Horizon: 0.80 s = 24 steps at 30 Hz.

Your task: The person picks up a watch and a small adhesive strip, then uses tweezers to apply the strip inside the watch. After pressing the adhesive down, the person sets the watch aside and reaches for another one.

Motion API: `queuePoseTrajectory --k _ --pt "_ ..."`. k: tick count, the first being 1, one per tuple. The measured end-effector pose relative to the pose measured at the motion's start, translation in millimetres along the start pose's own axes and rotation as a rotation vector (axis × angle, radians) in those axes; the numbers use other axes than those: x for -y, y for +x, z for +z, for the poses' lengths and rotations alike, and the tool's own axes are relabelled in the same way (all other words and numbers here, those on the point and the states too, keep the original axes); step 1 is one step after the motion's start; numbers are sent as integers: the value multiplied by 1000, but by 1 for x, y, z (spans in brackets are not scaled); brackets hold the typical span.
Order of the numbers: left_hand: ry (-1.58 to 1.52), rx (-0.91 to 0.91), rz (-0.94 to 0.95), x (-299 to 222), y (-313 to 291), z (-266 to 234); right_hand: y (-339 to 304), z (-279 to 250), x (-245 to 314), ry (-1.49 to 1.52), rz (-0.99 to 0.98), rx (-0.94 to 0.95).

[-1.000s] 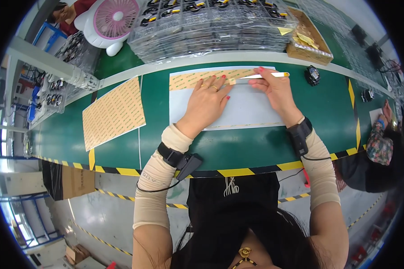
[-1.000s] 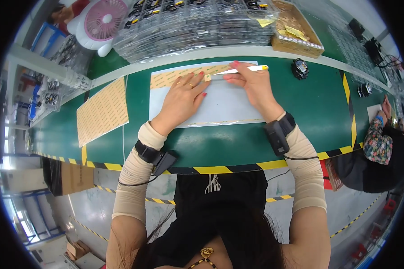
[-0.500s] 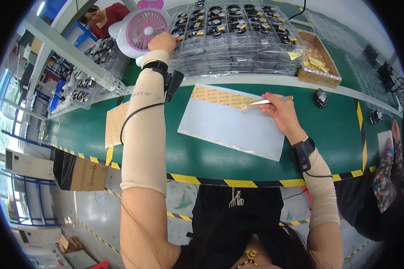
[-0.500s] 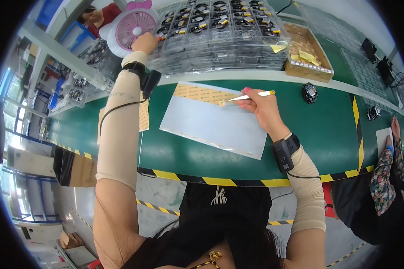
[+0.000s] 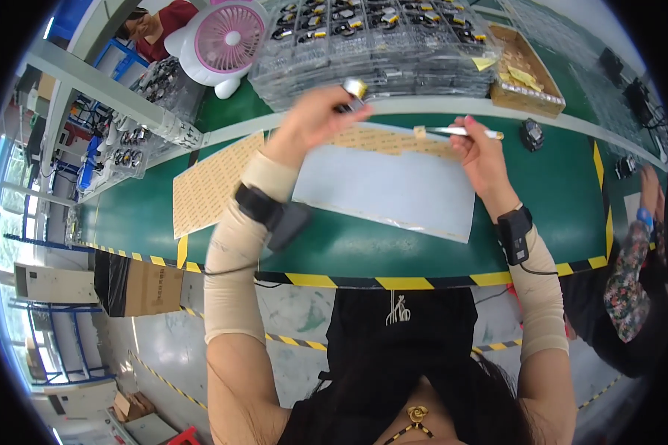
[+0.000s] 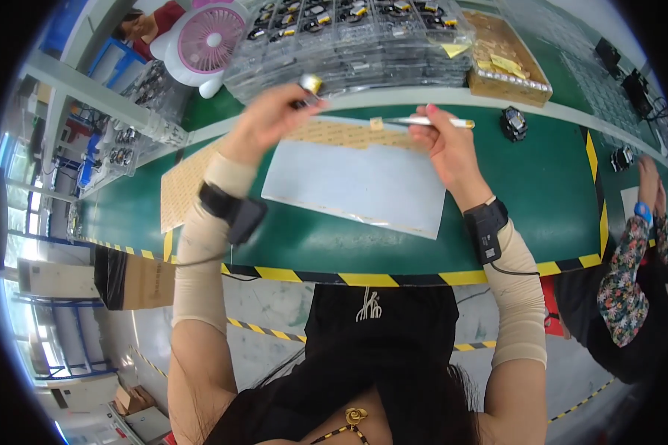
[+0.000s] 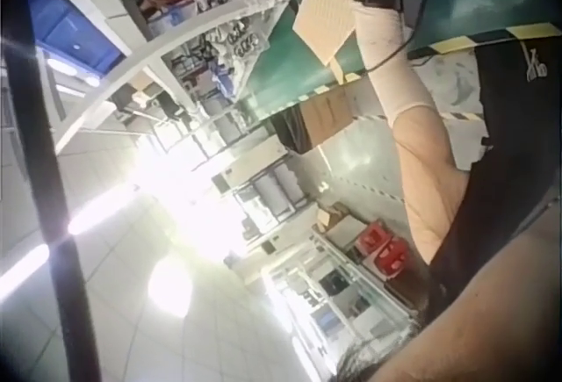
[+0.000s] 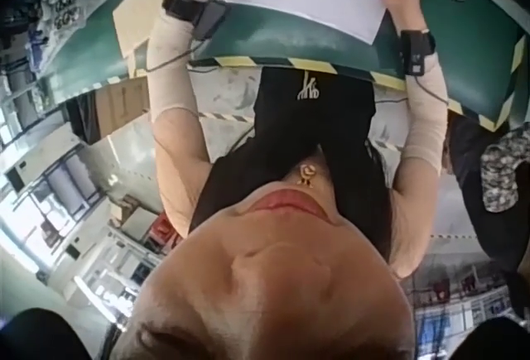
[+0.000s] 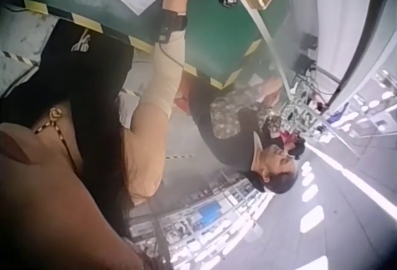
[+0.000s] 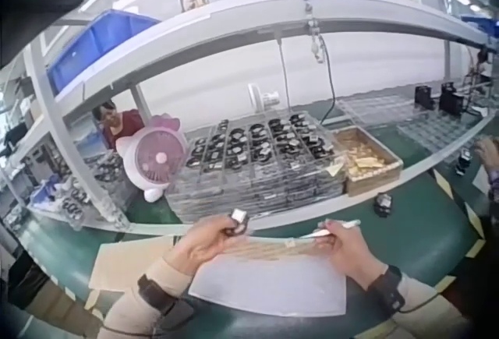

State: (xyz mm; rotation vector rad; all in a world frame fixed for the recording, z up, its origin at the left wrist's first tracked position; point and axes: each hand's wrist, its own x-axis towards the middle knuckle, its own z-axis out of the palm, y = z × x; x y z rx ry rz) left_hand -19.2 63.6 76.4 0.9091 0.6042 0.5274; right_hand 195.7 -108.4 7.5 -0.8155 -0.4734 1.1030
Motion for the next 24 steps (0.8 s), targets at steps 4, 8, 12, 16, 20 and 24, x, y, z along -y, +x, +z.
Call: queuePoseTrajectory --k 4,8,12,16,20,24 --pt "-222 63 -227 72 -34 14 -18 18 3 17 -95 3" --pt "-452 139 -227 100 -39 14 -26 28 -8 -107 -133 18" --pt "-475 233 -217 97 -40 17 -28 30 -15 -191 -146 29" --pt "-395 203 -176 97 -44 20 -30 32 -19 -244 -105 30" --pt "-392 198 -171 97 -45 25 -32 35 -25 -347 -75 72" --pt "-79 74 -74 97 -48 32 -40 39 -26 -565 -194 114"
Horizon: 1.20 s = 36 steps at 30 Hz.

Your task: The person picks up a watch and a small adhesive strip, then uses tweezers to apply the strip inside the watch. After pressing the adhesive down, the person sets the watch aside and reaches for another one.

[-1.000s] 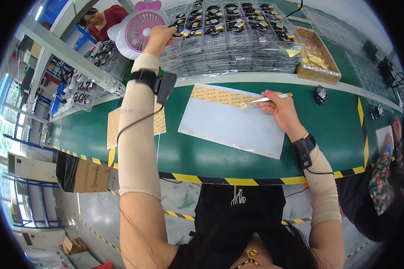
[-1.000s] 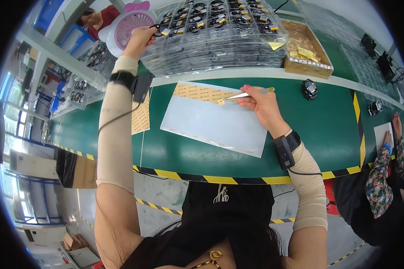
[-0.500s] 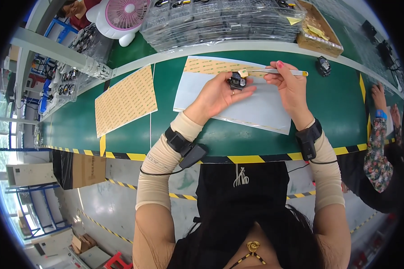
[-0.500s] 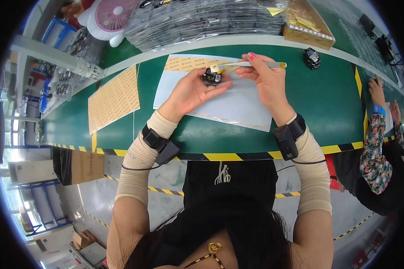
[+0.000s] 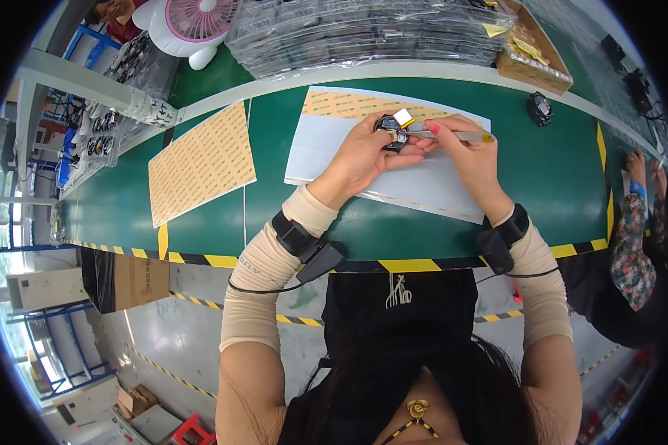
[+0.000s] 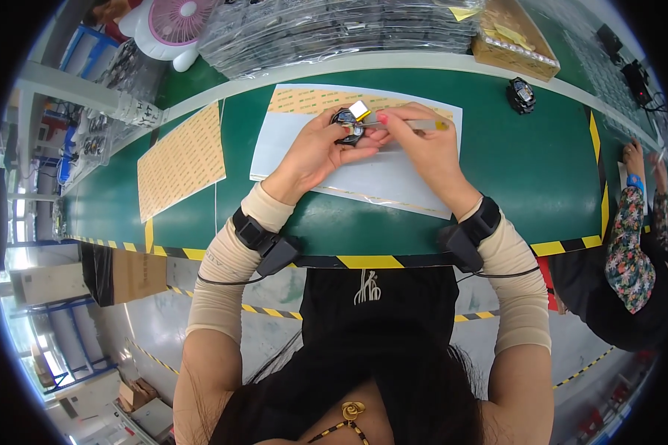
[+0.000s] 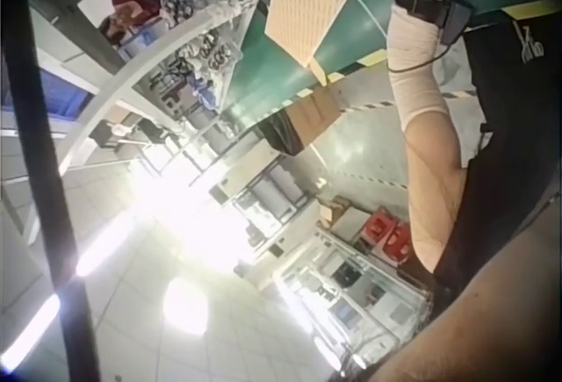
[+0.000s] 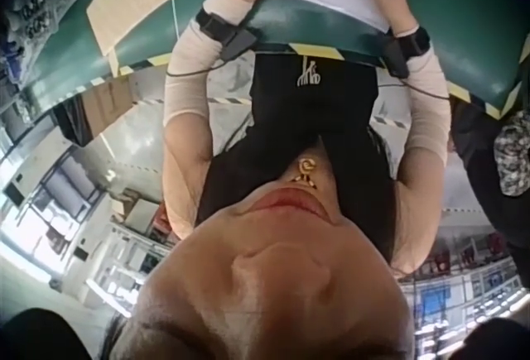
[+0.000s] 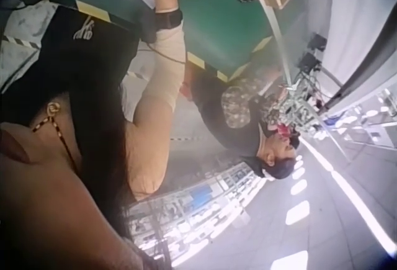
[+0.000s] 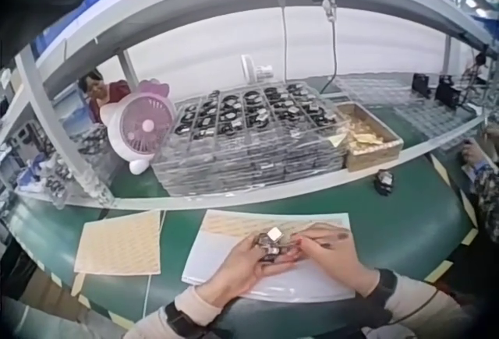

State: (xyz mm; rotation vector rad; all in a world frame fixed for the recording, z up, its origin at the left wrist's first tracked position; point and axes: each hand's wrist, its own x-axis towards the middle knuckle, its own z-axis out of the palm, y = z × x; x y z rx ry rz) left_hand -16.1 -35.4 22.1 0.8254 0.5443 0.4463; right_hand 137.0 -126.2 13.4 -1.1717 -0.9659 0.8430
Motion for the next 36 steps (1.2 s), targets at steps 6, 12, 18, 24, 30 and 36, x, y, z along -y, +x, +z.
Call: queuePoseTrajectory --k 6,12,18,24,30,36 --pt "126 -29 -21 2 2 -13 -4 -1 14 -196 -365 28" --pt "-4 19 -49 1 -5 -6 -3 -1 14 -444 -475 221" --pt "56 57 -40 1 -6 -8 -2 -5 11 -190 -184 230" --pt "-84 96 -6 6 -3 -7 2 -6 9 -70 -133 163" --pt "-276 138 69 6 0 -2 -1 -4 8 -179 -262 168" --pt "-328 176 51 4 -2 -3 1 -6 9 -118 -167 147"
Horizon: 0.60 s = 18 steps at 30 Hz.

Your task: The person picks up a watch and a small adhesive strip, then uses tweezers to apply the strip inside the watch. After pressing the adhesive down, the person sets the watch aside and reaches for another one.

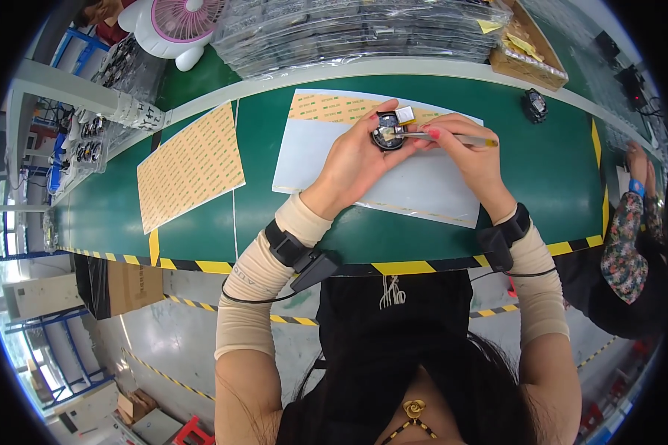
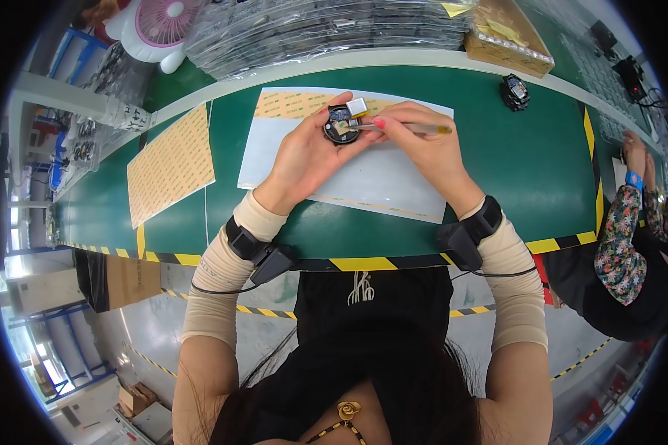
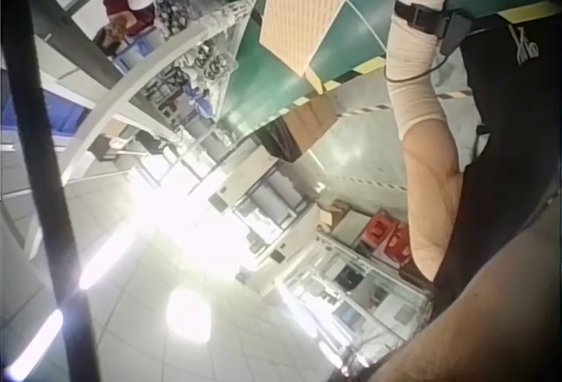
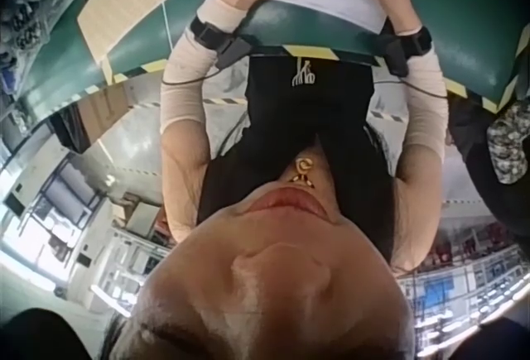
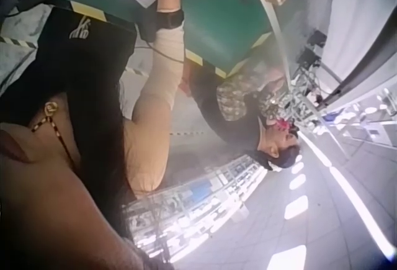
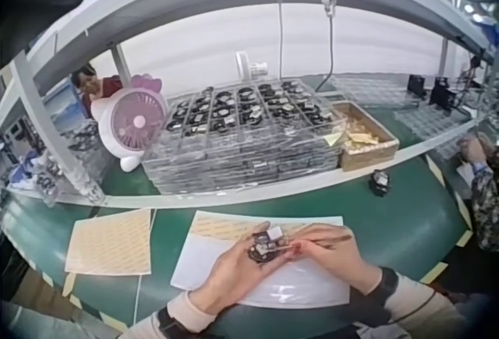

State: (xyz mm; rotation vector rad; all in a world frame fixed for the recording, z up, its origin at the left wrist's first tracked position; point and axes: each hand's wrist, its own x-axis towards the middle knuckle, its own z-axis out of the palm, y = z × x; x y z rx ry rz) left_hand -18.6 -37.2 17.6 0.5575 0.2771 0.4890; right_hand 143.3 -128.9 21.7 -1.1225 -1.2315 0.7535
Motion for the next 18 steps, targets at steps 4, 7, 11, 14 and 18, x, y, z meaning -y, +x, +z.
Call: queuePoseTrajectory --k 4,7,11,14,18 --pt "-91 11 -49 -2 0 2 4 -7 0 158 180 -33" --pt "-104 28 -85 -2 1 0 7 -11 1 260 294 -50" --pt "-136 46 -108 2 4 2 8 -22 -3 452 419 -52" --pt "-116 11 -118 -2 -1 -3 27 -45 -10 684 79 -479" --pt "-63 19 -113 -1 -2 -4 73 -118 -8 552 -301 -901"
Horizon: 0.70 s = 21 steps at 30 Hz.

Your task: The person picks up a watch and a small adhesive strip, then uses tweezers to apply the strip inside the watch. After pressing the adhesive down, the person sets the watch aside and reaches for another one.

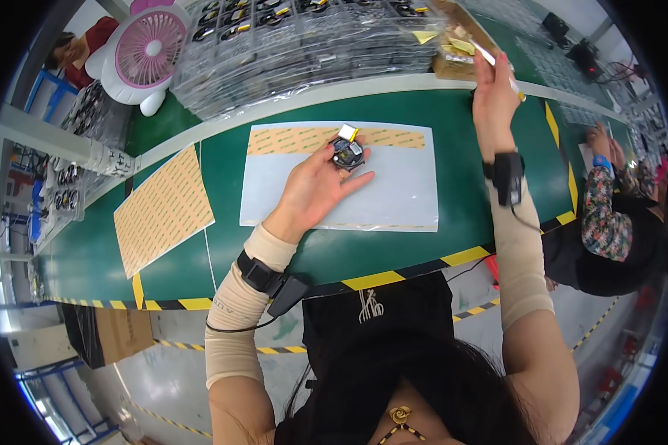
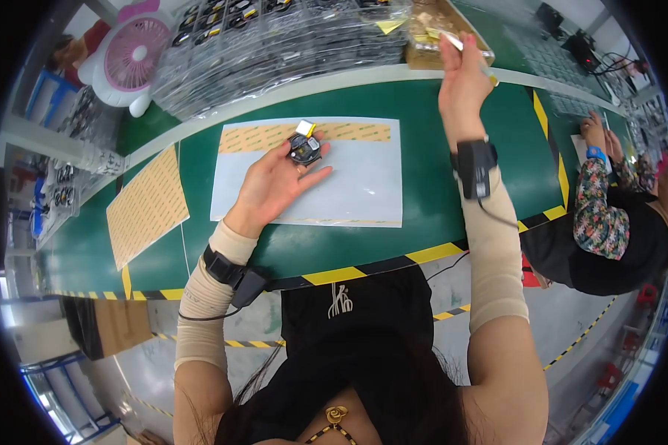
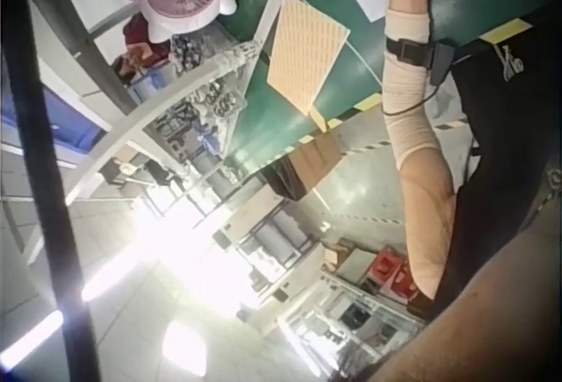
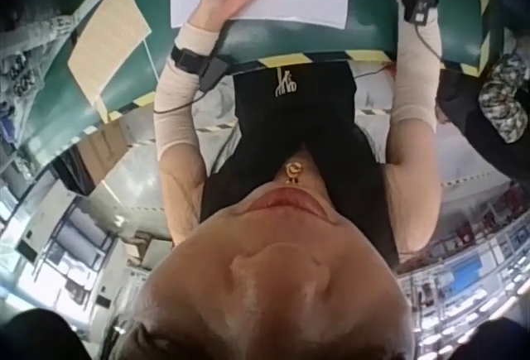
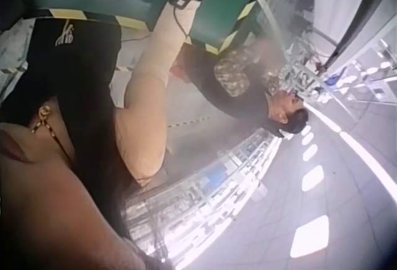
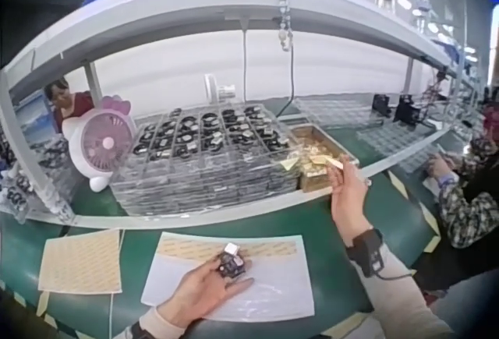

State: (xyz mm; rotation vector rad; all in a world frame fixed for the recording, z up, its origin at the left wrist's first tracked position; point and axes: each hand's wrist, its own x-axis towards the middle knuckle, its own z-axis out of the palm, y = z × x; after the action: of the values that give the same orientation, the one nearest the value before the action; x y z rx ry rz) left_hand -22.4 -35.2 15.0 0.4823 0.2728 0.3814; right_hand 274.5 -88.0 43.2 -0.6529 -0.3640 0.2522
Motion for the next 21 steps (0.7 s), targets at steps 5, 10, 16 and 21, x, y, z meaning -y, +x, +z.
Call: queuePoseTrajectory --k 5,10,16,21 --pt "14 27 -14 2 7 -6 52 -12 3 -1289 -91 102" --pt "17 -6 -11 0 3 -2 -41 20 8 -982 -534 639" --pt "383 -104 -17 1 0 6 -119 26 -3 -1016 -321 1344" --pt "650 -232 -11 0 1 13 -129 27 3 -960 -64 1331"
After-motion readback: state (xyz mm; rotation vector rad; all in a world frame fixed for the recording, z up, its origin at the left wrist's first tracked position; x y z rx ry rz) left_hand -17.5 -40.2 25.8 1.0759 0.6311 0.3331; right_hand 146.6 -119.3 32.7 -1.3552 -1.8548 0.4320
